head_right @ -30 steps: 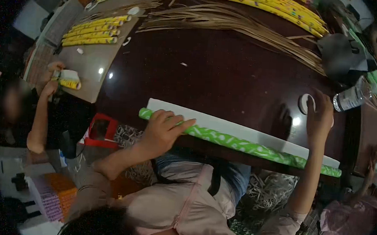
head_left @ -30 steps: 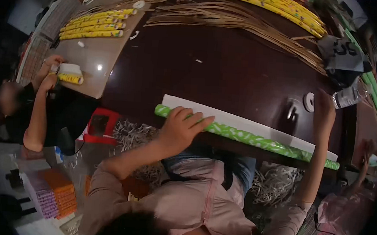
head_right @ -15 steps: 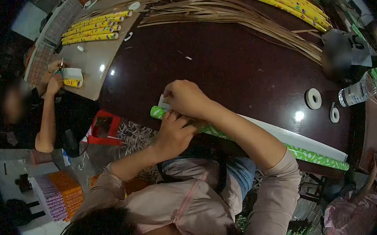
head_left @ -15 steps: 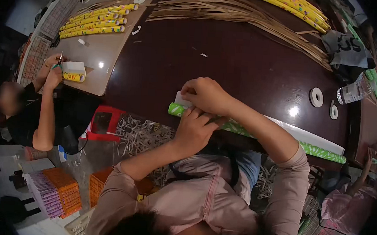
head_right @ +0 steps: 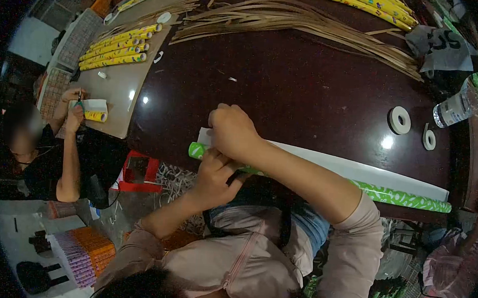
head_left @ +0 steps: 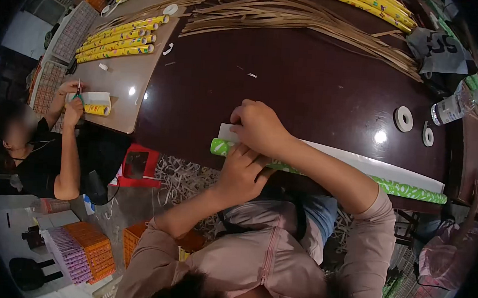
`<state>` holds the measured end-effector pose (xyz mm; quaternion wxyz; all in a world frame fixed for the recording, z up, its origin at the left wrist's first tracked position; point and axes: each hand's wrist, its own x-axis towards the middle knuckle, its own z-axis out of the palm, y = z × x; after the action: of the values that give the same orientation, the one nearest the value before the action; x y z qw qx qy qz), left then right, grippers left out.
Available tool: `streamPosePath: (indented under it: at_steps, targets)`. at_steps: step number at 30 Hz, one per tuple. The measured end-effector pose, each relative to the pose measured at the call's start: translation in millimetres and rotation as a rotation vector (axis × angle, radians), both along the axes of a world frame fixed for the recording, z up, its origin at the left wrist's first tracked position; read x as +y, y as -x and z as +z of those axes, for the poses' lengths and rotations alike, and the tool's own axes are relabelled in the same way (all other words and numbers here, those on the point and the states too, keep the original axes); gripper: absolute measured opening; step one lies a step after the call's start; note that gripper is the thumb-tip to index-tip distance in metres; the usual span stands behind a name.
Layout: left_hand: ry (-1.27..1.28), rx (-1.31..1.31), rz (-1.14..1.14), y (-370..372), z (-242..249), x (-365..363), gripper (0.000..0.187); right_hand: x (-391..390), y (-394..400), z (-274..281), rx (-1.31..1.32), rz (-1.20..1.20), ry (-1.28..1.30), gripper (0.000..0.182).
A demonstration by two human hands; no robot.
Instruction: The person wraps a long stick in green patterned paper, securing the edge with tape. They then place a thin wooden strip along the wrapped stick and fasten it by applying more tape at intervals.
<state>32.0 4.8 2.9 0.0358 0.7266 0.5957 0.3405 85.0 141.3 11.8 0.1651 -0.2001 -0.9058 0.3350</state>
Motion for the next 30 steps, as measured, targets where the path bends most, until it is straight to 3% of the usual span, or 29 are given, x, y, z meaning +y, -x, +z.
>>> streamPosePath:
  at_steps: [4,6,7,9,13,16,19,22,23,25,27,29,30]
  targets:
    - [0.011,0.033,-0.007,1.6,-5.0,-3.4,0.037,-4.9,6.5,4.9,-0.031,0.0,-0.103,0.014]
    - [0.02,0.035,-0.017,2.8,-4.4,-2.5,0.041,0.2,7.3,16.2,-0.159,0.032,0.149,0.014]
    - [0.017,0.032,-0.011,1.8,-3.6,-1.6,0.041,3.4,6.6,18.0,-0.162,0.038,0.145,0.014]
    - [-0.031,0.076,-0.006,0.6,-0.4,-1.5,0.044,9.9,4.4,18.8,-0.069,0.162,0.423,0.019]
    - [-0.014,0.031,0.008,-1.5,0.0,-4.6,0.044,19.0,5.1,14.6,-0.092,0.25,0.483,0.021]
    - [-0.017,-0.015,0.037,-0.6,-3.7,-6.9,0.041,20.5,7.3,4.4,0.031,0.276,0.595,0.021]
    - [-0.266,0.013,0.288,6.6,10.2,-12.6,0.036,18.1,6.3,3.9,-0.033,0.212,0.646,0.023]
    - [-0.218,0.027,0.675,21.6,15.1,-1.1,0.044,15.4,6.4,2.5,0.07,0.227,0.558,0.015]
    - [-0.22,0.028,0.677,29.9,11.4,-0.9,0.044,14.8,5.3,5.1,0.063,0.218,0.554,0.012]
    - [0.113,-0.444,0.609,46.3,4.0,-2.8,0.051,13.3,4.8,7.1,0.057,0.212,0.547,0.009]
    - [0.092,-0.425,0.571,49.7,5.0,-5.7,0.053,12.1,5.1,4.2,0.053,0.186,0.591,0.007]
    - [0.157,-0.685,0.58,48.7,7.7,-6.8,0.059,12.5,4.3,4.0,0.046,0.187,0.608,0.01]
    - [0.156,-0.684,0.579,49.3,6.9,-6.8,0.059,12.8,4.3,5.6,0.04,0.19,0.622,0.013]
